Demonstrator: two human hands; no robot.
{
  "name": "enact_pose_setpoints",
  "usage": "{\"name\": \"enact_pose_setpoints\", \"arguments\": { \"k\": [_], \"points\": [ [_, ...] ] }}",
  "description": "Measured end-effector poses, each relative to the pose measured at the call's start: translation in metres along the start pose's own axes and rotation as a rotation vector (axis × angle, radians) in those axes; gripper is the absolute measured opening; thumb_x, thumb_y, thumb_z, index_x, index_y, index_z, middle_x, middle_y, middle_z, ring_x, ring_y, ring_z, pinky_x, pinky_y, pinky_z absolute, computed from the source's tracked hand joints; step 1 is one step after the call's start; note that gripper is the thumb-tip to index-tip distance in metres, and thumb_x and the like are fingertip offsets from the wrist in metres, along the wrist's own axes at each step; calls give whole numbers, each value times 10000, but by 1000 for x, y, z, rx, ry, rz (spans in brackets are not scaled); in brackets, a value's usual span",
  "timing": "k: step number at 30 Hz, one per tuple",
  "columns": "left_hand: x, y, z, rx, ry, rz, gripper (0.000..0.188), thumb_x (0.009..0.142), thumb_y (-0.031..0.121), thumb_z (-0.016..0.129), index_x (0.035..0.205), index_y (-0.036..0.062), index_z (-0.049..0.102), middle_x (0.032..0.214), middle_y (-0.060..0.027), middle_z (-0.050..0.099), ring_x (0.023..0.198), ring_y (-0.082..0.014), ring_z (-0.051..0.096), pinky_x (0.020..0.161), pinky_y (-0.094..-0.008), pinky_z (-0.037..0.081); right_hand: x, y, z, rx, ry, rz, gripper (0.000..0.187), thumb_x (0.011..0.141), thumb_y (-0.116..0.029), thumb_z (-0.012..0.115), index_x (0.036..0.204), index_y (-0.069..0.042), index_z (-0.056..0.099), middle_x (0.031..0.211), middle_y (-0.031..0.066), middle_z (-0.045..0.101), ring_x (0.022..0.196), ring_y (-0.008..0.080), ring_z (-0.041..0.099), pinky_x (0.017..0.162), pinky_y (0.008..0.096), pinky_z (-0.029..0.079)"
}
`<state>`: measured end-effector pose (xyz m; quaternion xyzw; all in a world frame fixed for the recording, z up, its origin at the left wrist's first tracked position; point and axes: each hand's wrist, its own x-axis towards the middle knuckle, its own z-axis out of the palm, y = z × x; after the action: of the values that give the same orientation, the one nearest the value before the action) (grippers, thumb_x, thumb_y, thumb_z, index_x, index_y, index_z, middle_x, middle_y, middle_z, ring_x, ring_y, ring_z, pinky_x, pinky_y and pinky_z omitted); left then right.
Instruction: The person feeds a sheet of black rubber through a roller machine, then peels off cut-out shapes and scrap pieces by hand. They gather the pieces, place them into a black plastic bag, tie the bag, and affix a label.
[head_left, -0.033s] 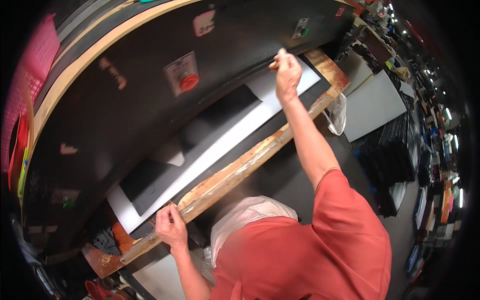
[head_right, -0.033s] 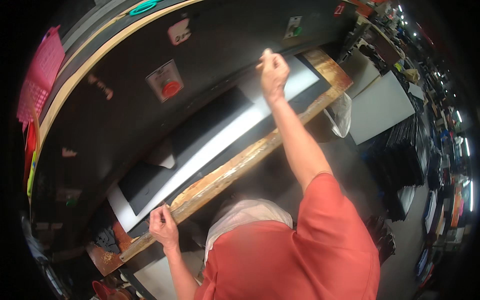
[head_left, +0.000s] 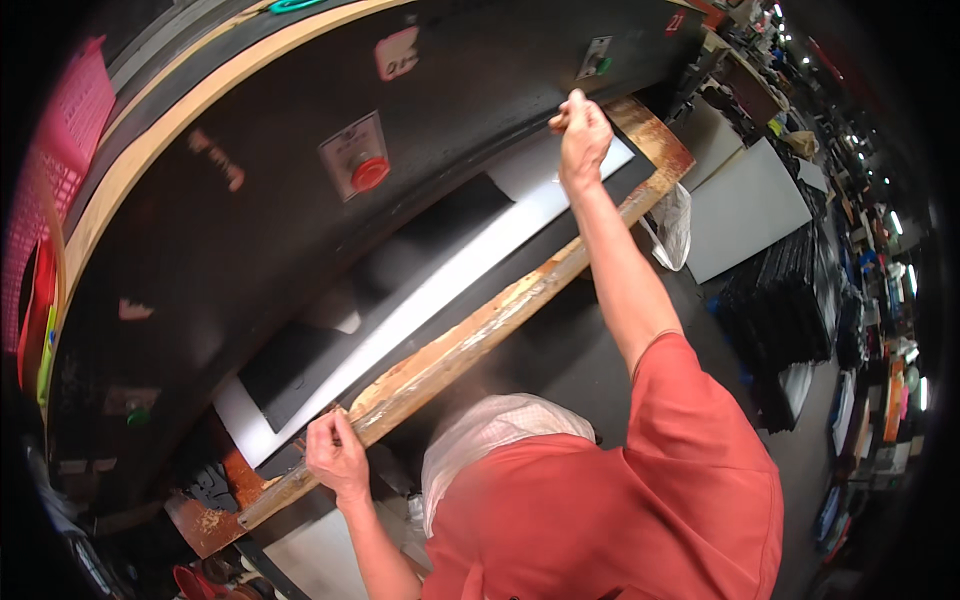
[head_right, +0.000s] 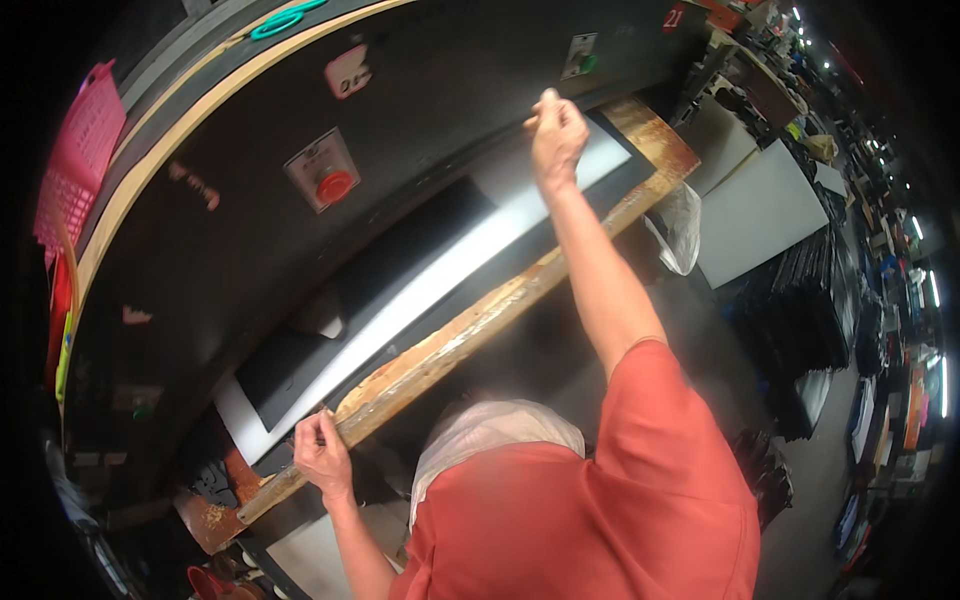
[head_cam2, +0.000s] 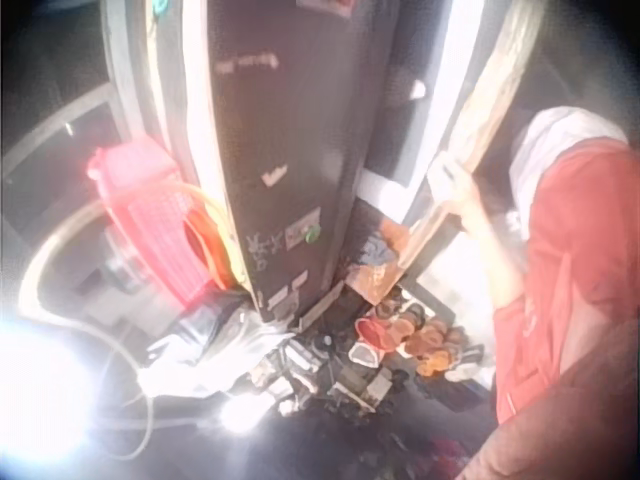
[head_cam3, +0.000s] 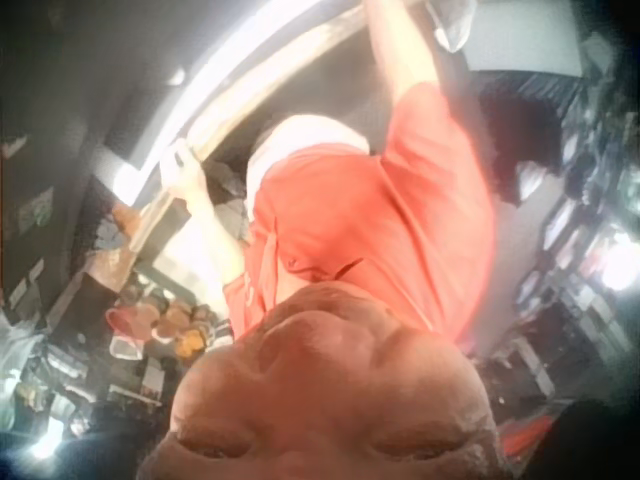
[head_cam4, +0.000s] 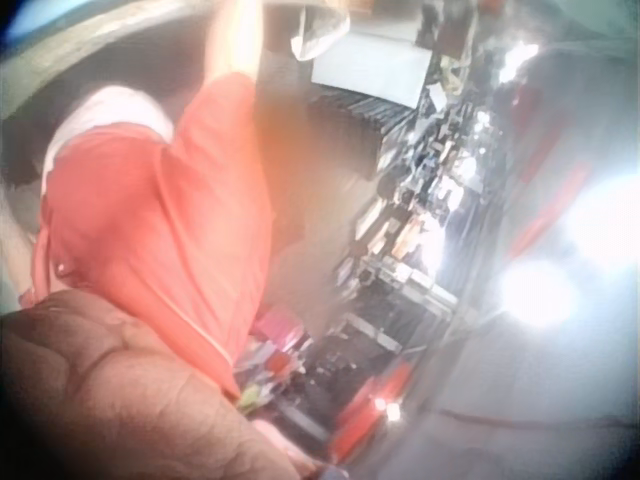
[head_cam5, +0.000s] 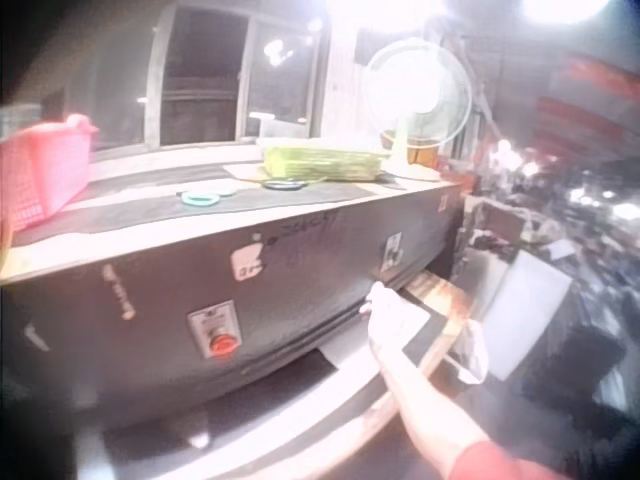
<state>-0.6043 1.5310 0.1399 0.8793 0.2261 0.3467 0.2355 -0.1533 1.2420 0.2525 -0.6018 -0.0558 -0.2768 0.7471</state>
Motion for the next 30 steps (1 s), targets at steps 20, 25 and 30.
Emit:
{"name": "enact_pose_setpoints", "arguments": {
  "k": [20, 25, 30],
  "points": [
    [86, -39, 16, 94, 50, -109, 237, 967, 234, 779, 855, 33, 722, 771, -110, 689, 648, -245, 649, 660, -360, 529, -103, 81, -52, -759, -509, -356, 339, 1005, -292, 677, 784, -44, 613, 794, 138, 645, 710, 408, 629, 652, 449, 493],
    [79, -45, 0, 151, -7, -68, 304, 950, 270, 798, 806, 25, 691, 747, -114, 674, 627, -254, 644, 637, -366, 520, -129, 81, -61, -827, -575, -257, 333, 1011, -313, 662, 814, -46, 639, 803, 159, 646, 714, 410, 639, 674, 446, 506],
    [79, -46, 5, 140, 21, -95, 332, 947, 277, 802, 779, 29, 662, 751, -132, 678, 634, -282, 660, 633, -383, 525, -124, 90, -63, -705, -581, -196, 349, 1009, -263, 683, 775, -16, 604, 682, 139, 521, 586, 246, 486, 621, 377, 466]
  ]
}}
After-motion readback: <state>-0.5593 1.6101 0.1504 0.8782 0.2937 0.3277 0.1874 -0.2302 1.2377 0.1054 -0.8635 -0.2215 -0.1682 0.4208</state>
